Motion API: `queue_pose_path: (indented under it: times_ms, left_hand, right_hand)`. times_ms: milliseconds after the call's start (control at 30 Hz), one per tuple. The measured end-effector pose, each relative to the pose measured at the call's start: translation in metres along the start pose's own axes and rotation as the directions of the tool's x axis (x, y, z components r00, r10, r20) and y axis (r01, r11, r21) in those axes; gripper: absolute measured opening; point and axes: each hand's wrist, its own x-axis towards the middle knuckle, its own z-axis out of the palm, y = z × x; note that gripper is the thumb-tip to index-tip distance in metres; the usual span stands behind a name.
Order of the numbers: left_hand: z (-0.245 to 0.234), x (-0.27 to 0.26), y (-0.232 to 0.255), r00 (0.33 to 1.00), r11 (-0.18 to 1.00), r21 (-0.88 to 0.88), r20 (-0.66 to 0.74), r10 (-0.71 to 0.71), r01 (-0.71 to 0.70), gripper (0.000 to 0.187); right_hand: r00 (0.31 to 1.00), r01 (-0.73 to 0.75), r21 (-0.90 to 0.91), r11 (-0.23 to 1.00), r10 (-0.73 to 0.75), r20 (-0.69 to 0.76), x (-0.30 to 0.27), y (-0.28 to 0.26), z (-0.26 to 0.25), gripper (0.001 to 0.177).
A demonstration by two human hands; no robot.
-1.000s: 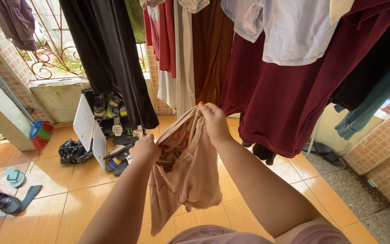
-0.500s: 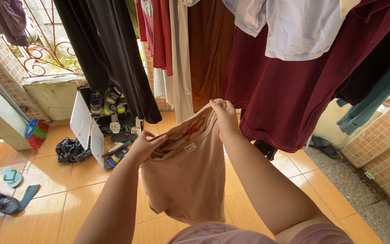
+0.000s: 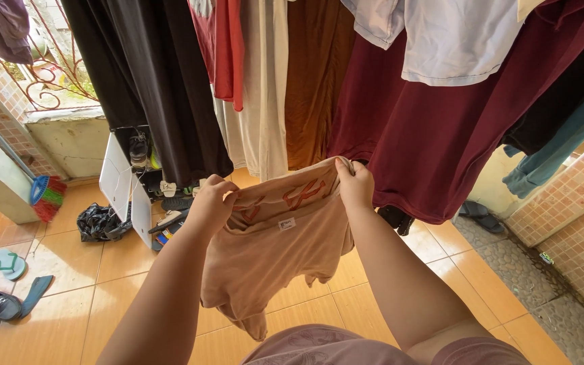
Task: The person unfolds a beige t-shirt, places it on a green hanger, and hangs it on a clothesline. They then retrieve a small green cloth from a red basin, wring it, and hang it on the same line. The person adjusts the hanging garments to smooth them out.
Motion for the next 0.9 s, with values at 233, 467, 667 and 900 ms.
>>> queue_pose_path:
  times_ms: [233, 467, 667, 900]
  left_hand:
    - [0.027, -0.011, -0.066, 0.992, 0.808, 0.575, -0.099, -0.083, 0.125, 0.026]
    - [0.052, -0.021, -0.034, 0.879, 0.89, 0.264, 0.208, -0.428, 0.371, 0.02]
    - [0.067, -0.014, 0.027, 0.861, 0.942, 0.111, 0.381, -0.336, 0.318, 0.036]
    - [0.075, -0.023, 0.046, 0.833, 0.945, 0.076, 0.455, -0.316, 0.317, 0.04]
  right_hand:
    - [0.983, 0.13, 0.07, 0.989, -0.119, -0.138, -0.01, -0.032, -0.01, 0.038]
    - [0.911, 0.15, 0.221, 0.964, -0.221, 0.348, -0.034, -0.074, -0.018, 0.023]
    - [0.813, 0.174, 0.345, 0.922, -0.332, 0.478, -0.043, -0.103, -0.023, 0.044]
    - [0.875, 0.128, 0.501, 0.856, -0.336, 0.349, -0.035, -0.106, -0.032, 0.046]
